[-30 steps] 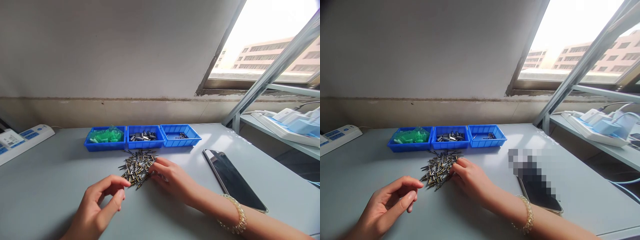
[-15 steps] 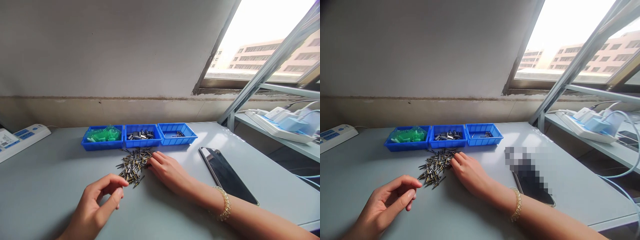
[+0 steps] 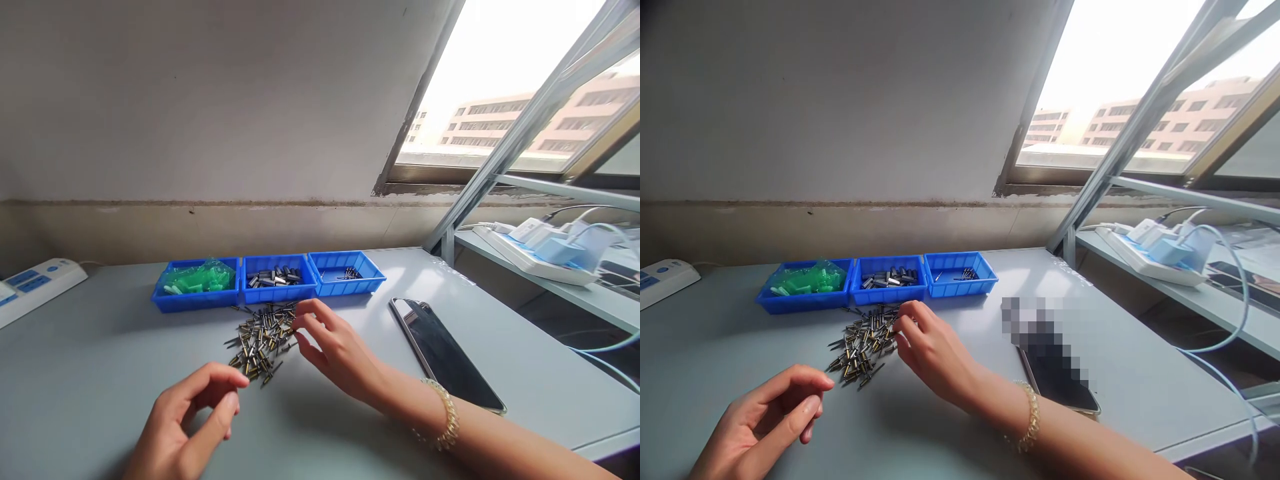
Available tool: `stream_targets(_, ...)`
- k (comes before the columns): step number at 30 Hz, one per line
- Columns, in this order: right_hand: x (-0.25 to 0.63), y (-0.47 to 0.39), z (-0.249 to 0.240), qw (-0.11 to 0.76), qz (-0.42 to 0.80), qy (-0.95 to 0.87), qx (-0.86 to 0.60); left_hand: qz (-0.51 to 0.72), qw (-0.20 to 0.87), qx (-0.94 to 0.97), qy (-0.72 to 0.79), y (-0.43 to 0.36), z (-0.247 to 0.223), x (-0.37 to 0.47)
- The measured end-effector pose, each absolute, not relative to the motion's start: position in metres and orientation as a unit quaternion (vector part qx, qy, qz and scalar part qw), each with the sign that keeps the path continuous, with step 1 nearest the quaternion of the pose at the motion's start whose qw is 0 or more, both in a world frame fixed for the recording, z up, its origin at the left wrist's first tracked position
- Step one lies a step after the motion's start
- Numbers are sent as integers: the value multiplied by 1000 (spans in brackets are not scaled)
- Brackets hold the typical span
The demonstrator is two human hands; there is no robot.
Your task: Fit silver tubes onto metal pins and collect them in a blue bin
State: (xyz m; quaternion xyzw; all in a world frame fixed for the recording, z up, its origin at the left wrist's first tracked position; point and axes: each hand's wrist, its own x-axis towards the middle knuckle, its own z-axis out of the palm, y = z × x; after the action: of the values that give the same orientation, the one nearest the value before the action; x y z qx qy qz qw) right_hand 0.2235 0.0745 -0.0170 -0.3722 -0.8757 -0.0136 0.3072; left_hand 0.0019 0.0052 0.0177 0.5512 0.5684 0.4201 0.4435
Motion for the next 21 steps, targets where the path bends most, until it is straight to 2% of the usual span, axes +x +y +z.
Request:
stream_targets(3,217,59,-11,369,98,-841,-383,417,463,546,559,6,13,5)
stream_targets(7,202,35,-9,408,208,-811,-364,409,518,520,543,5,8,8)
stream_targets(14,189,15,-13,475,264,-778,-315,374,543,536,527,3,5,6)
stream_targets(21,190,12,-10,487,349,-753,-271,354,623,528,456,5,-17,3)
